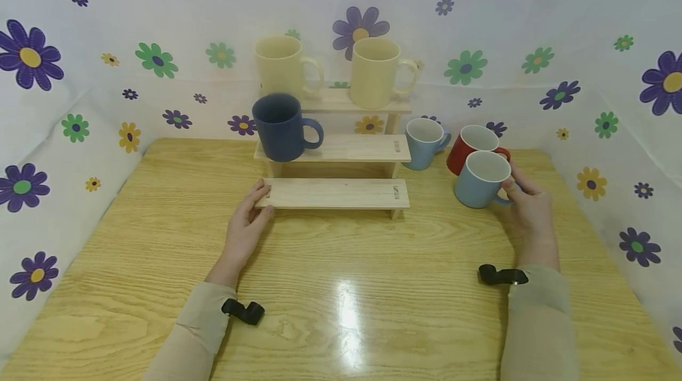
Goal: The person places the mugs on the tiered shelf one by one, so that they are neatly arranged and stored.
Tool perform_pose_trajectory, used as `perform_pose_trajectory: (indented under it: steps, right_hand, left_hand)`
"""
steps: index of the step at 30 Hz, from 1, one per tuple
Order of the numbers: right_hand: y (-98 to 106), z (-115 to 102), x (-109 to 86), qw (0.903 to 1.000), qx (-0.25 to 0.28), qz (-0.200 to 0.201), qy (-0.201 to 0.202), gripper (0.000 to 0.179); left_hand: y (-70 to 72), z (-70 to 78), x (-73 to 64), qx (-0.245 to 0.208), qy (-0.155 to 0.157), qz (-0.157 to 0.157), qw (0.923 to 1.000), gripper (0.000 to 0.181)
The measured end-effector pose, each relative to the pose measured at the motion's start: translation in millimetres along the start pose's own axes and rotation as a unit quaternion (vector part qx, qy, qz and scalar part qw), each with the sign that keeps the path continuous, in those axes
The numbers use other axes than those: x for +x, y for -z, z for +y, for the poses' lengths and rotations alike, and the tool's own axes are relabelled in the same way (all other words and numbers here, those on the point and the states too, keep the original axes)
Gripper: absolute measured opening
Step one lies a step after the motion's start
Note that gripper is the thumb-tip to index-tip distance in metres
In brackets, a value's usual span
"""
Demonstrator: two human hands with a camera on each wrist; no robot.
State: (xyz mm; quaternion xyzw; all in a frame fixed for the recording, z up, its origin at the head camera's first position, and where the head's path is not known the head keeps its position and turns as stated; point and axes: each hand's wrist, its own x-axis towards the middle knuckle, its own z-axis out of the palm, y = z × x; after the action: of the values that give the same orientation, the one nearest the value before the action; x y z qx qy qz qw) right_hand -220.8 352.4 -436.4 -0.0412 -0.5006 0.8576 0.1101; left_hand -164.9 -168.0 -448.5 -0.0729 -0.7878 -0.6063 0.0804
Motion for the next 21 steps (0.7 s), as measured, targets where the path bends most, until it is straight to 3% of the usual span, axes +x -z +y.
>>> perform_pose_trajectory:
  steps: [8,15,21]
  right_hand:
    - [-5.5,-1.4,2.1,0.9998,-0.004,0.005,0.019,0.032]
    - [-22.0,-9.0,1.7,0.9991,0.03,-0.018,0.023,0.031]
    - [-40.9,-14.9,0.6,0.9976,0.035,-0.03,0.052,0.031]
  left_hand:
    - [-0.5,5.8,-1.0,0.004,0.002,0.002,1.0,0.044]
    - [-0.5,5.8,-0.3,-0.002,-0.003,0.001,1.0,0.044]
    - [0.2,-4.7,1.6,-0.01,-0.012,0.001,0.9999,0.045]
